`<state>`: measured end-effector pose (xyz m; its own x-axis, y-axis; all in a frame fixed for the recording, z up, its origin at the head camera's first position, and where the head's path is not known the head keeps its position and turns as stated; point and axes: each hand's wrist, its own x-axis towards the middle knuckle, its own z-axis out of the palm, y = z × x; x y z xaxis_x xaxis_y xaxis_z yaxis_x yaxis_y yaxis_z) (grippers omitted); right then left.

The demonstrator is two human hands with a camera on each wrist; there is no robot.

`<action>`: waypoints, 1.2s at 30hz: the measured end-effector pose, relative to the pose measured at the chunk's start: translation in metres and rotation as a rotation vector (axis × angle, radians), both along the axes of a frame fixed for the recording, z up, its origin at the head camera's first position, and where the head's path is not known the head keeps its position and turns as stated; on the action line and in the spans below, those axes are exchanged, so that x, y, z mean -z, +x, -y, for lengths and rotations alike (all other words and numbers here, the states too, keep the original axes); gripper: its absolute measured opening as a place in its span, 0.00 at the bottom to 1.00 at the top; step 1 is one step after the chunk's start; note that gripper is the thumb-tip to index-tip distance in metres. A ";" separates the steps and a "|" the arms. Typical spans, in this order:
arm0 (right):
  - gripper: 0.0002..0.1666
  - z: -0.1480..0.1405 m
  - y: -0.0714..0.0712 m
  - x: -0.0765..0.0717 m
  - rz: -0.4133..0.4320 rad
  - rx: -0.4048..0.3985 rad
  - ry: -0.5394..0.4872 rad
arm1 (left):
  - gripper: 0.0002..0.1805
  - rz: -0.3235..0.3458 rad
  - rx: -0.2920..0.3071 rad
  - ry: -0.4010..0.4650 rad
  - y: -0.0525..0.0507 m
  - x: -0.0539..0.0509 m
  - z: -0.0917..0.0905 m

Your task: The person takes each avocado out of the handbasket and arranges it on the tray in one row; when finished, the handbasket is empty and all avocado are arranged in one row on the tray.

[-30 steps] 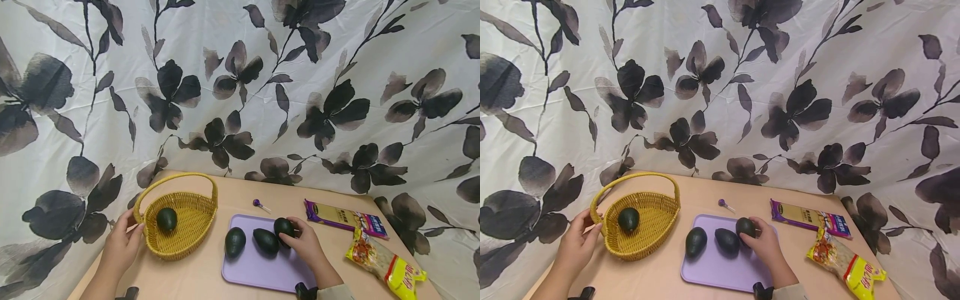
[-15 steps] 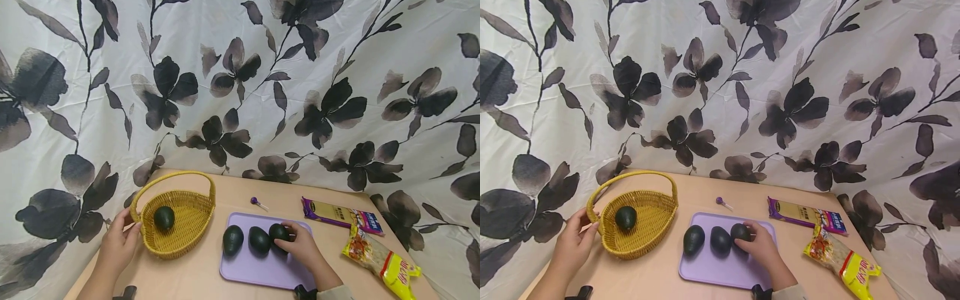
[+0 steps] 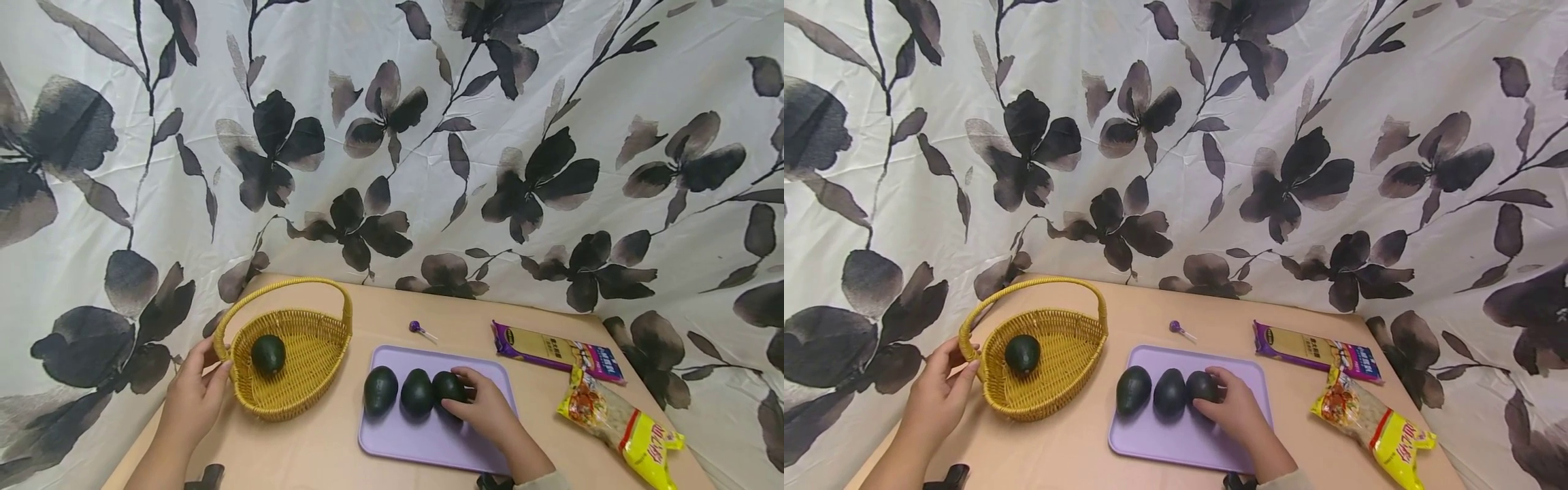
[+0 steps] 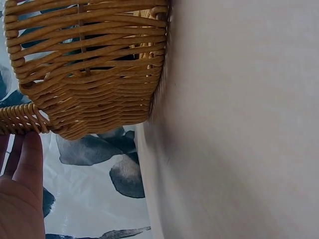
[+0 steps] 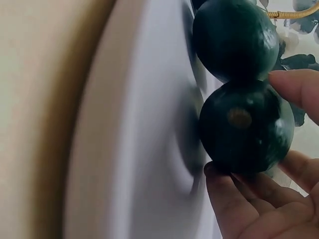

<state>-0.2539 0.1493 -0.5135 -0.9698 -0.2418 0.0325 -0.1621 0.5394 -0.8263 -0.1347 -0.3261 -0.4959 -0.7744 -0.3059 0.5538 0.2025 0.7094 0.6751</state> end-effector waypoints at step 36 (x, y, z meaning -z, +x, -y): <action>0.30 0.012 0.025 -0.065 -0.088 -0.053 -0.247 | 0.29 -0.003 0.009 -0.001 0.000 0.003 0.002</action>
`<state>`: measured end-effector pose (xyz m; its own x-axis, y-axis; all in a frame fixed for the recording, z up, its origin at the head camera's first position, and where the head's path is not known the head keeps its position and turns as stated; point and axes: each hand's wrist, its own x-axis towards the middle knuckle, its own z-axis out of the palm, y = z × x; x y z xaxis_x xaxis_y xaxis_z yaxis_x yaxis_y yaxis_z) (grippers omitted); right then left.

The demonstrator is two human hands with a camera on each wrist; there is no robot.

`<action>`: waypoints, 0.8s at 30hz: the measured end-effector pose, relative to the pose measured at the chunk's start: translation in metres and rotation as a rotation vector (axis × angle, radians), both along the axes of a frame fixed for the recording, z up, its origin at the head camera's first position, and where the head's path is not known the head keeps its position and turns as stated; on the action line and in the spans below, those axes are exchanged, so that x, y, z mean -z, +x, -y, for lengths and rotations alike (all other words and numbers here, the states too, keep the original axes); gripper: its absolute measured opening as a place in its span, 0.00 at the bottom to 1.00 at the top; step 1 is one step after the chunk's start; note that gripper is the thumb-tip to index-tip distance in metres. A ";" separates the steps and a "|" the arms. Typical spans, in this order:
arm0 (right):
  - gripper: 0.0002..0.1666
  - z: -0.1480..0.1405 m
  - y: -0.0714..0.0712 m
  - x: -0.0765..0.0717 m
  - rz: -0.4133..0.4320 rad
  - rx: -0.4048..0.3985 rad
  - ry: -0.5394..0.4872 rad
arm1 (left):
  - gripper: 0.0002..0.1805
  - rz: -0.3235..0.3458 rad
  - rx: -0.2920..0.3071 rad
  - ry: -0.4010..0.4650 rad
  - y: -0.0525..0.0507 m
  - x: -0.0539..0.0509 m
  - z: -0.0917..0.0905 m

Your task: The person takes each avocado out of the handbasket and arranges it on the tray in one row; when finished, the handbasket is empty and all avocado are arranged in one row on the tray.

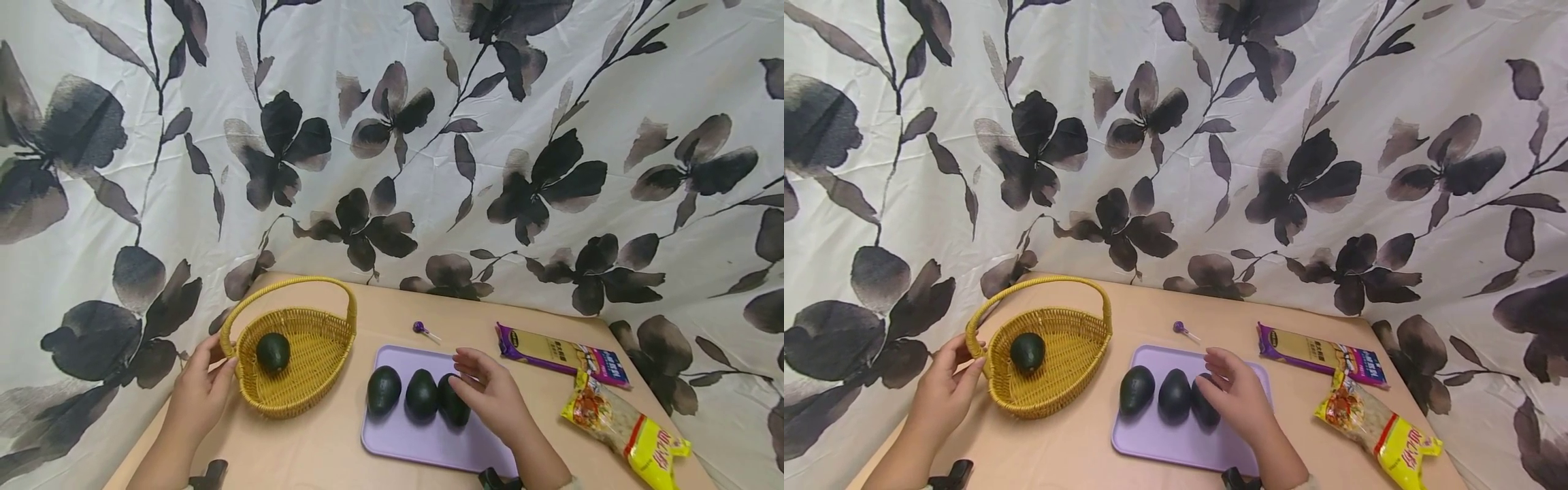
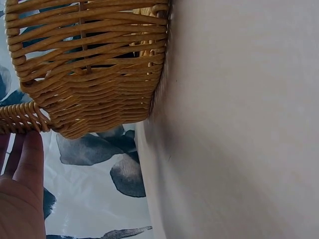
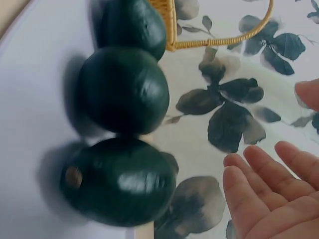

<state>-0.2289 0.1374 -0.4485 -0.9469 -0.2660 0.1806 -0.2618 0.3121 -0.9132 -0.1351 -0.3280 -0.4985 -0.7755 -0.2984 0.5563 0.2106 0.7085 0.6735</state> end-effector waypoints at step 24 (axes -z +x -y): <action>0.35 0.100 -0.017 -0.017 -0.109 -0.294 -0.042 | 0.28 -0.022 0.009 -0.013 -0.002 0.002 0.001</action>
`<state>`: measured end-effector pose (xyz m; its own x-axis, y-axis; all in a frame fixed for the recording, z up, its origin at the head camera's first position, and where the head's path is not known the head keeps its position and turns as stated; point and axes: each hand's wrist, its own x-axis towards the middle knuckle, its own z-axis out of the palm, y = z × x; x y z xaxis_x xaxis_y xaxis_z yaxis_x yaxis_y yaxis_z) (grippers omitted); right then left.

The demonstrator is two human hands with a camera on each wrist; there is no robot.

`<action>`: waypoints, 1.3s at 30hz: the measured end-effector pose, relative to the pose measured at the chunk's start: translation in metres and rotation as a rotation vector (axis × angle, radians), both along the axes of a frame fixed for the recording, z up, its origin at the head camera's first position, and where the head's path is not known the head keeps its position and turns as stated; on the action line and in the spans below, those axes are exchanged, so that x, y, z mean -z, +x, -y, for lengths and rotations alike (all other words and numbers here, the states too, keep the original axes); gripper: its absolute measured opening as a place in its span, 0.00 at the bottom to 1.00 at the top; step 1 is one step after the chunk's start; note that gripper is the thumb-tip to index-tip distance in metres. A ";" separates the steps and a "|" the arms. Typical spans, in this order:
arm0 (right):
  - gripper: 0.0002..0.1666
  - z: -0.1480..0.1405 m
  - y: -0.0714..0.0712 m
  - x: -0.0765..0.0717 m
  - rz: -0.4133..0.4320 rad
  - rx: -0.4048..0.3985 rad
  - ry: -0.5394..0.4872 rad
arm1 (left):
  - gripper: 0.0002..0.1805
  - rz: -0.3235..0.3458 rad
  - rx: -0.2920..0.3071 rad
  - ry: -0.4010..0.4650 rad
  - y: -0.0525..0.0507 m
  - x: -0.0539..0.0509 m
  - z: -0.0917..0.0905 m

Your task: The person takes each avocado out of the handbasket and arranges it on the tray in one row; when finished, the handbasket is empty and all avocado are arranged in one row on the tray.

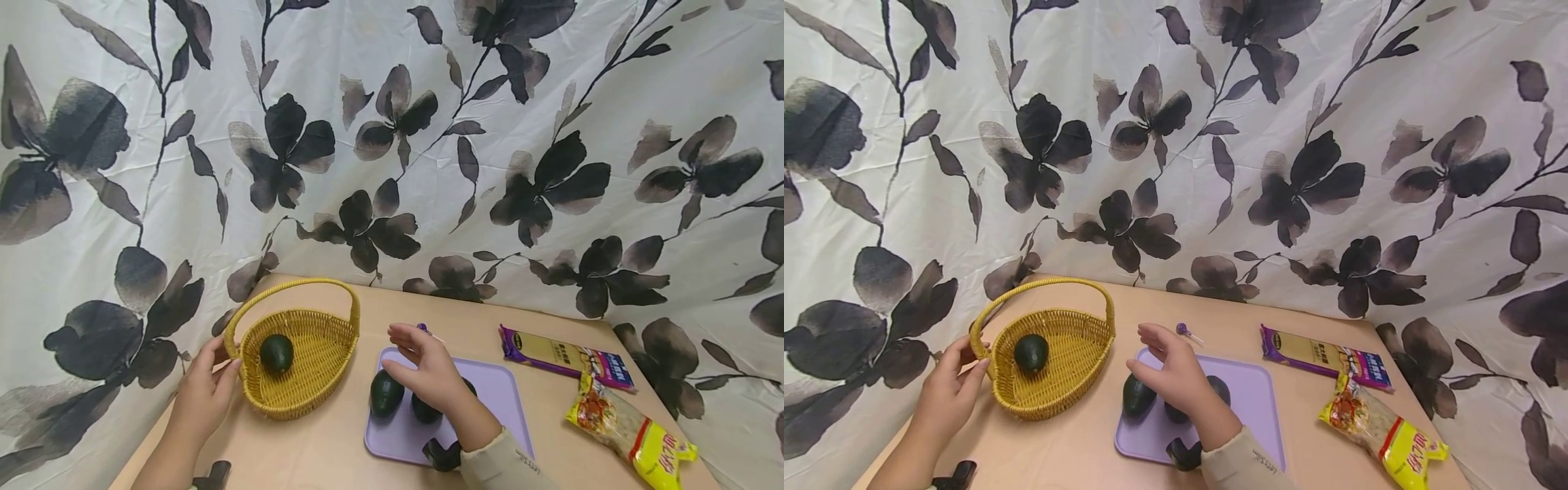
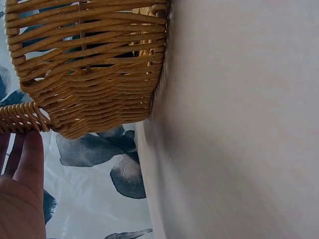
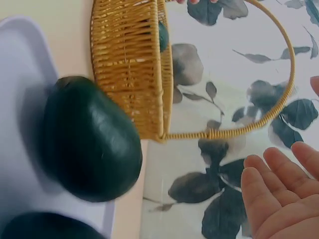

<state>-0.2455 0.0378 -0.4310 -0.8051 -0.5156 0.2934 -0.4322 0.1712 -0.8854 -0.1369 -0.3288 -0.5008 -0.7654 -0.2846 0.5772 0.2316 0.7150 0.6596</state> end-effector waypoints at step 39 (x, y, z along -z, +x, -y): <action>0.39 0.112 -0.026 0.011 0.100 -0.117 0.090 | 0.27 0.054 -0.024 0.001 0.001 -0.004 -0.003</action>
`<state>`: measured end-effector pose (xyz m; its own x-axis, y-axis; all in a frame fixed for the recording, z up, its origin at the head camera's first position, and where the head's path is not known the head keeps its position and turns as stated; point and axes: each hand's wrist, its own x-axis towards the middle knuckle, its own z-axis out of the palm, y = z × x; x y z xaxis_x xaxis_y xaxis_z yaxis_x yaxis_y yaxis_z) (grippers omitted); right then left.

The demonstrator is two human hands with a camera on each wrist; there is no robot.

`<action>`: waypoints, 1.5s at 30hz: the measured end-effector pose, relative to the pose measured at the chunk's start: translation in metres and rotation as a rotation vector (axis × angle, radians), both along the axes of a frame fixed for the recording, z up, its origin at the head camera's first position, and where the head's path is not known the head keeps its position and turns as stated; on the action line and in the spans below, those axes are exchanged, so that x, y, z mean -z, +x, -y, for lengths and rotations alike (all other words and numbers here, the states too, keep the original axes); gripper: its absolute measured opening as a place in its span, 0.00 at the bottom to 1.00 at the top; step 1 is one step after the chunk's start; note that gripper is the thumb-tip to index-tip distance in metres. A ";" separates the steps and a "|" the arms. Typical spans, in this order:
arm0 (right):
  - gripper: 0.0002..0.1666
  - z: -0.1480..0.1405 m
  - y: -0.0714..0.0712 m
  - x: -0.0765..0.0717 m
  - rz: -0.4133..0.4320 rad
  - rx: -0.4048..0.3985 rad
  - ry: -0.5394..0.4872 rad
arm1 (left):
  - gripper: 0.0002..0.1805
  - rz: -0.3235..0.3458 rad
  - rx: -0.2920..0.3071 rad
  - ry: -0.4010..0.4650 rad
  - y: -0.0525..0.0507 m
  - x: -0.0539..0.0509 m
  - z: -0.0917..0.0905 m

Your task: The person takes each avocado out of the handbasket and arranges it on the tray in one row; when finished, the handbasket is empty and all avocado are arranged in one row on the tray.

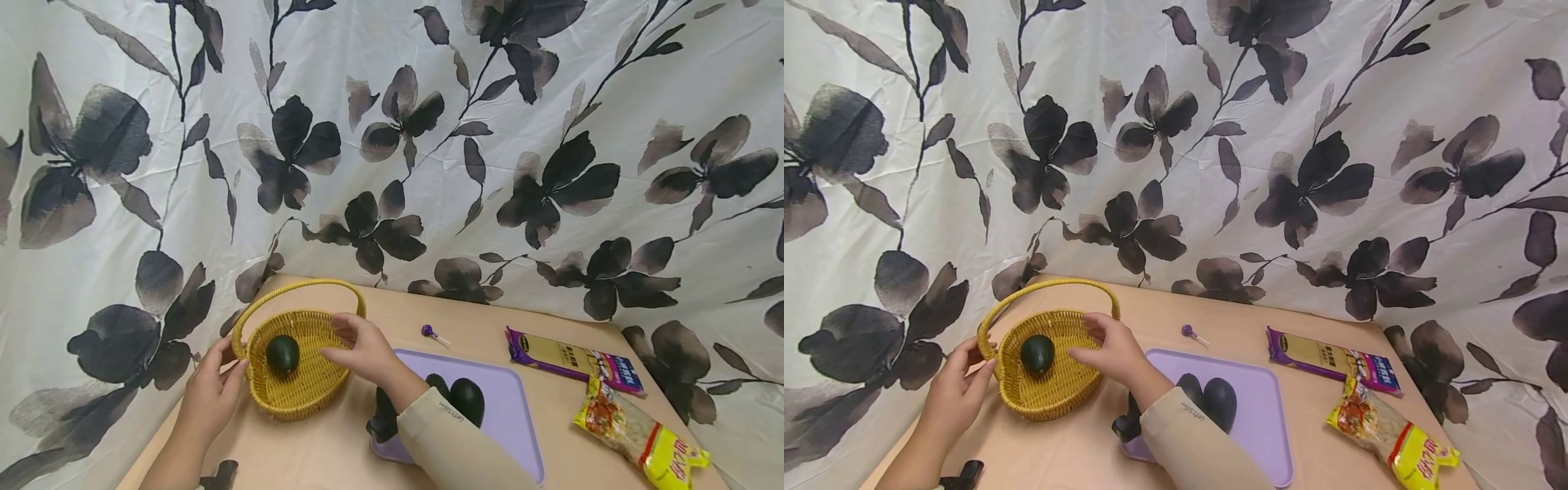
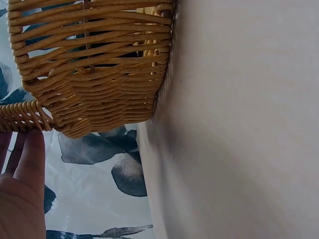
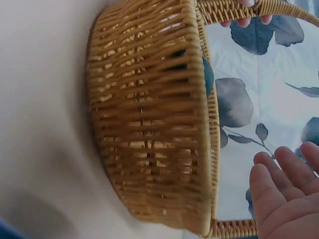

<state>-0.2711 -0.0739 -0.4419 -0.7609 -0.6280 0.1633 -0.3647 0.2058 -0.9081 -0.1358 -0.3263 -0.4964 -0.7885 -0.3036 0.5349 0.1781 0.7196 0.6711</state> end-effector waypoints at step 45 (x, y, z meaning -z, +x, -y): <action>0.43 0.090 0.006 0.016 -0.054 0.028 0.269 | 0.25 -0.027 0.030 0.032 -0.001 0.001 0.001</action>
<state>-0.2653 -0.1644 -0.4583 -0.7734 -0.6329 0.0343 -0.4018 0.4476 -0.7989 -0.1367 -0.3268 -0.4975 -0.7830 -0.2968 0.5466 0.2180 0.6922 0.6880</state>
